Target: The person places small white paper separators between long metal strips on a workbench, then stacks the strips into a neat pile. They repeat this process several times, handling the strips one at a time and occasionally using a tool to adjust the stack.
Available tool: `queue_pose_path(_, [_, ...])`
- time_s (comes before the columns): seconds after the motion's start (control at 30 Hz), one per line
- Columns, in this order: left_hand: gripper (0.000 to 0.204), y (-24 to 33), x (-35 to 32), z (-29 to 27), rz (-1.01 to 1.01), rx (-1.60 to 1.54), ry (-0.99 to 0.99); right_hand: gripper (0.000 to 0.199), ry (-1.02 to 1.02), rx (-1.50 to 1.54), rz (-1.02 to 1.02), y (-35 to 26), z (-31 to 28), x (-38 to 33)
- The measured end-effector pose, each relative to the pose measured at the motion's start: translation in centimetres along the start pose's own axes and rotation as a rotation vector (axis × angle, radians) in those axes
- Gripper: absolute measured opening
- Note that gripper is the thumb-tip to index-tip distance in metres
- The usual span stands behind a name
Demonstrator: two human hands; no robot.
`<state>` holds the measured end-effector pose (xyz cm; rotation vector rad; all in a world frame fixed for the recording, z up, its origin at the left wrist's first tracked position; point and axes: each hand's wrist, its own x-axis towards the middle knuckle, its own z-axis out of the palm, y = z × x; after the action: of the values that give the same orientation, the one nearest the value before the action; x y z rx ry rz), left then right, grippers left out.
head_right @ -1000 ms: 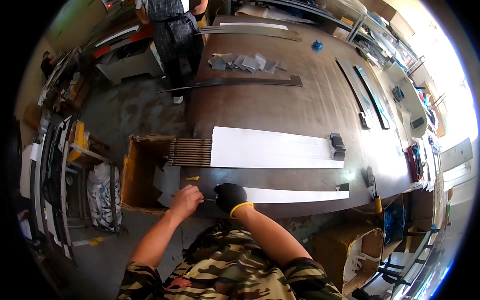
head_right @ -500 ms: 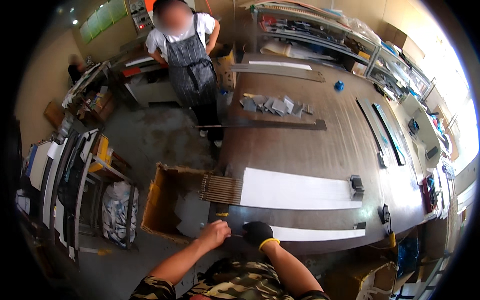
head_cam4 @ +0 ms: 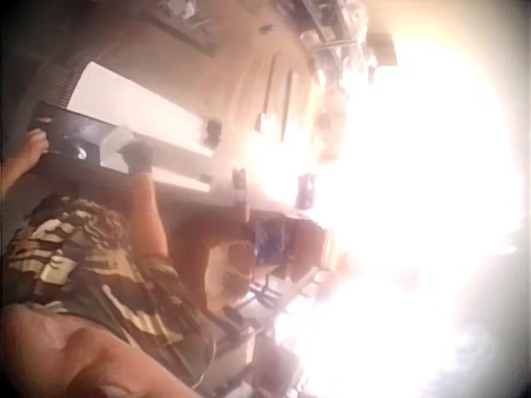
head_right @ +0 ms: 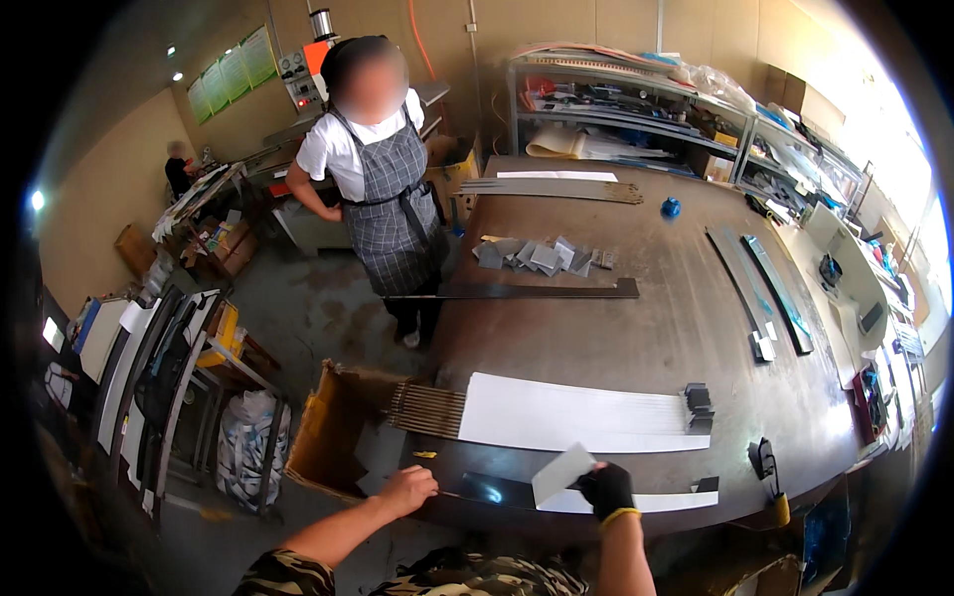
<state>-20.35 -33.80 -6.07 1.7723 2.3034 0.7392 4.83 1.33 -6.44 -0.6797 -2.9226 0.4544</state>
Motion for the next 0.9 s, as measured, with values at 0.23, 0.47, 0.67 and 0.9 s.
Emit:
queue_pose_path(0.23, [0.011,0.4,-0.3,-0.6,-0.049,0.187,-0.099,0.026,0.039,-0.207,0.558,17.3,-9.8,-10.3])
queue_pose_path(0.47, [0.02,2.6,2.2,-1.0,-0.167,0.519,-0.429,0.024,0.171,-0.063,0.573,25.1,-11.7,-9.0])
queue_pose_path(0.67, [0.025,4.6,1.9,-0.2,-0.31,0.654,-0.443,0.022,0.163,0.05,0.475,23.9,-10.6,-6.5])
queue_pose_path(0.9, [0.016,10.1,-0.4,0.1,-0.433,0.501,-0.163,0.021,0.175,0.113,0.427,20.9,-10.0,-5.3])
